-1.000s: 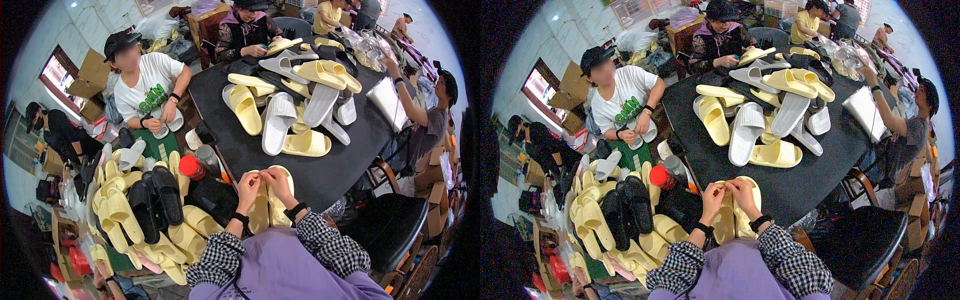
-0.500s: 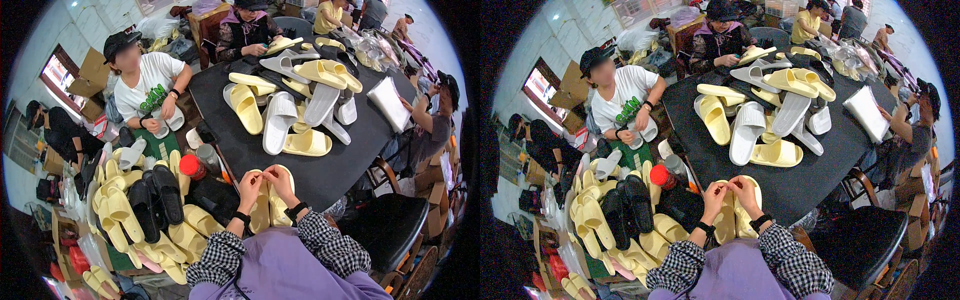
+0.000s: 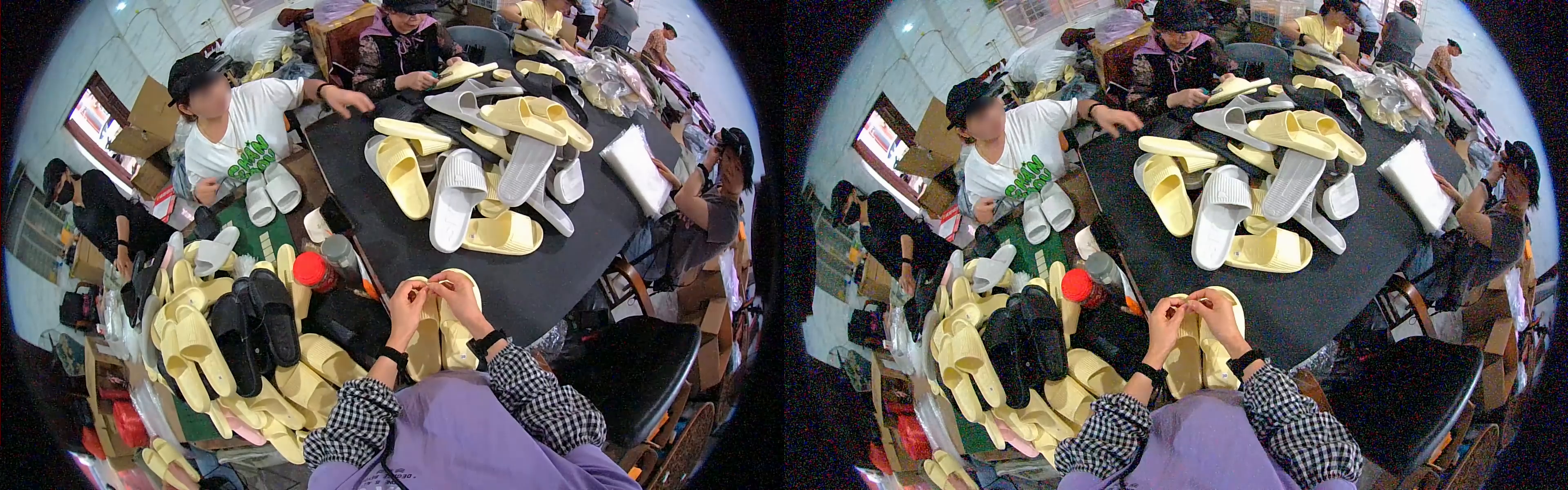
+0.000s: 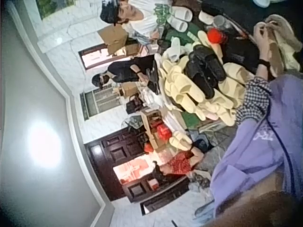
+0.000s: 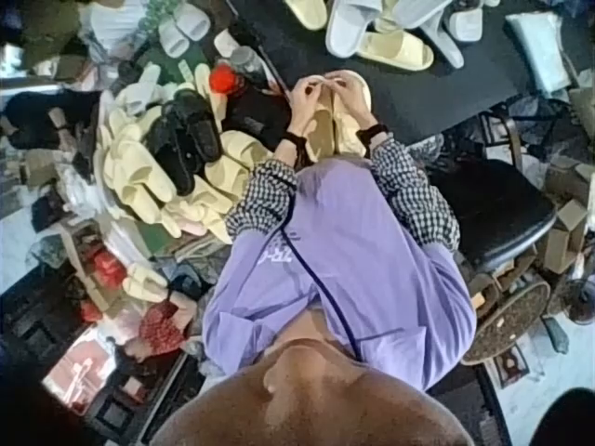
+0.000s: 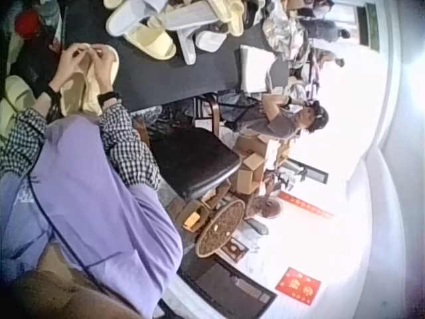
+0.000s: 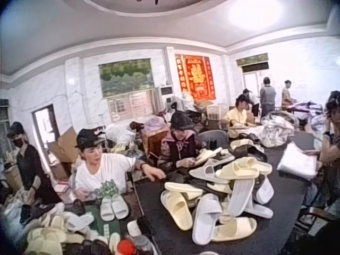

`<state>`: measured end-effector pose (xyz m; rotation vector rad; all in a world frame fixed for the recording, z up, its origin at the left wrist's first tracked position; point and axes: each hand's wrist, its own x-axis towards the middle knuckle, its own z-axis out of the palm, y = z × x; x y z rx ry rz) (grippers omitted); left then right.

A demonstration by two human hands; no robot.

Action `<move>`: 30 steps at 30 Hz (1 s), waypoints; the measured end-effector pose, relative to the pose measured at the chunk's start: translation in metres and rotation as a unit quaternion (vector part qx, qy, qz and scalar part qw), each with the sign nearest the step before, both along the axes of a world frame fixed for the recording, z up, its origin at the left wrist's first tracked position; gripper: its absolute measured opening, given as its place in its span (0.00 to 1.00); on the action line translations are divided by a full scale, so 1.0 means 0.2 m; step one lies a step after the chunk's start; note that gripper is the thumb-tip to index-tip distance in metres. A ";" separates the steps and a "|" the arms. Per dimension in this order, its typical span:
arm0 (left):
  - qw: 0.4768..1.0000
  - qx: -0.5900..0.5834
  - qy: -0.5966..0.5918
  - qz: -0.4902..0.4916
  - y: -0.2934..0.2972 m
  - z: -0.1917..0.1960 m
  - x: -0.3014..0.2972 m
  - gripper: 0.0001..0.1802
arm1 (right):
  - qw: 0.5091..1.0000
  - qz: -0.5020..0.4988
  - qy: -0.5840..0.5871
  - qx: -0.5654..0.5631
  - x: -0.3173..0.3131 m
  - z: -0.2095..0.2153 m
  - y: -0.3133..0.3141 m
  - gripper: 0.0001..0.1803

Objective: Inspecting, cleaning, and preparing various styles of slides and slippers for packaging.

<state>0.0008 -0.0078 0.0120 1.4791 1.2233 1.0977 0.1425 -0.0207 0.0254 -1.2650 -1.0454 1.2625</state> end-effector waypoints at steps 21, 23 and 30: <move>0.999 0.023 0.023 -0.015 0.00 0.05 -0.01 0.06 | 0.998 -0.047 0.043 -0.016 0.00 0.00 0.01 0.05; 0.999 -0.001 0.016 -0.031 -0.01 0.07 0.00 0.07 | 0.999 -0.037 0.023 -0.006 0.01 -0.01 0.01 0.06; 0.998 -0.047 -0.017 -0.031 -0.01 0.05 -0.01 0.08 | 1.000 -0.013 -0.021 -0.015 -0.01 0.01 0.00 0.04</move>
